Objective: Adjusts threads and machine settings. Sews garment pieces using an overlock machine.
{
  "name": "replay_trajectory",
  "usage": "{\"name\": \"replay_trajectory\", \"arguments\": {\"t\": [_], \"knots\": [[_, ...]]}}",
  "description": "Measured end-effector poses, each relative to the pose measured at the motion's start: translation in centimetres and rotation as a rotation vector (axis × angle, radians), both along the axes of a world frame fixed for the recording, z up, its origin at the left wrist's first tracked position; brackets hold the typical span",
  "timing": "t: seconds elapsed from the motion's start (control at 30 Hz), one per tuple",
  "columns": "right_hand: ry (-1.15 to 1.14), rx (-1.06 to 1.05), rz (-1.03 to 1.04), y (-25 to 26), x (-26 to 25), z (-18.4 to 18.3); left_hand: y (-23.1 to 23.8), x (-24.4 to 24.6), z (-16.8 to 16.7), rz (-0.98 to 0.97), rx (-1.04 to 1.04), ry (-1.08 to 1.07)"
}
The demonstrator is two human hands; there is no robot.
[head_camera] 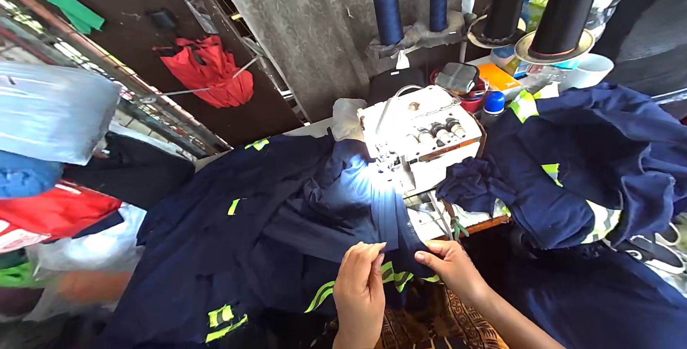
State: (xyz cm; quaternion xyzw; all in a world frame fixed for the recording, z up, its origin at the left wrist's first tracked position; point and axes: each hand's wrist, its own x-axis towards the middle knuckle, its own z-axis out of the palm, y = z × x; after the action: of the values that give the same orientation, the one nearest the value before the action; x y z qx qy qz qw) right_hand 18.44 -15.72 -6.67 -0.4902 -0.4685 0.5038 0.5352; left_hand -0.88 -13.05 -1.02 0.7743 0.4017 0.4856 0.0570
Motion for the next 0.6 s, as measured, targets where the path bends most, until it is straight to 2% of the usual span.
{"name": "replay_trajectory", "arguments": {"t": [0.1, 0.3, 0.43, 0.6], "knots": [[0.073, 0.025, -0.01, -0.6, -0.2, 0.3, 0.8, 0.7, -0.1, -0.109, 0.021, -0.081], [0.155, -0.044, -0.004, -0.3, -0.9, 0.2, 1.6, 0.6, -2.0, -0.319, -0.018, 0.11], [0.226, -0.075, -0.04, 2.1, -1.5, 0.5, 3.7, 0.9, -3.2, -0.336, 0.032, 0.191], [0.286, -0.014, -0.101, 6.1, -1.5, 1.6, 6.9, 2.1, -2.0, -0.265, 0.051, 0.16]]}}
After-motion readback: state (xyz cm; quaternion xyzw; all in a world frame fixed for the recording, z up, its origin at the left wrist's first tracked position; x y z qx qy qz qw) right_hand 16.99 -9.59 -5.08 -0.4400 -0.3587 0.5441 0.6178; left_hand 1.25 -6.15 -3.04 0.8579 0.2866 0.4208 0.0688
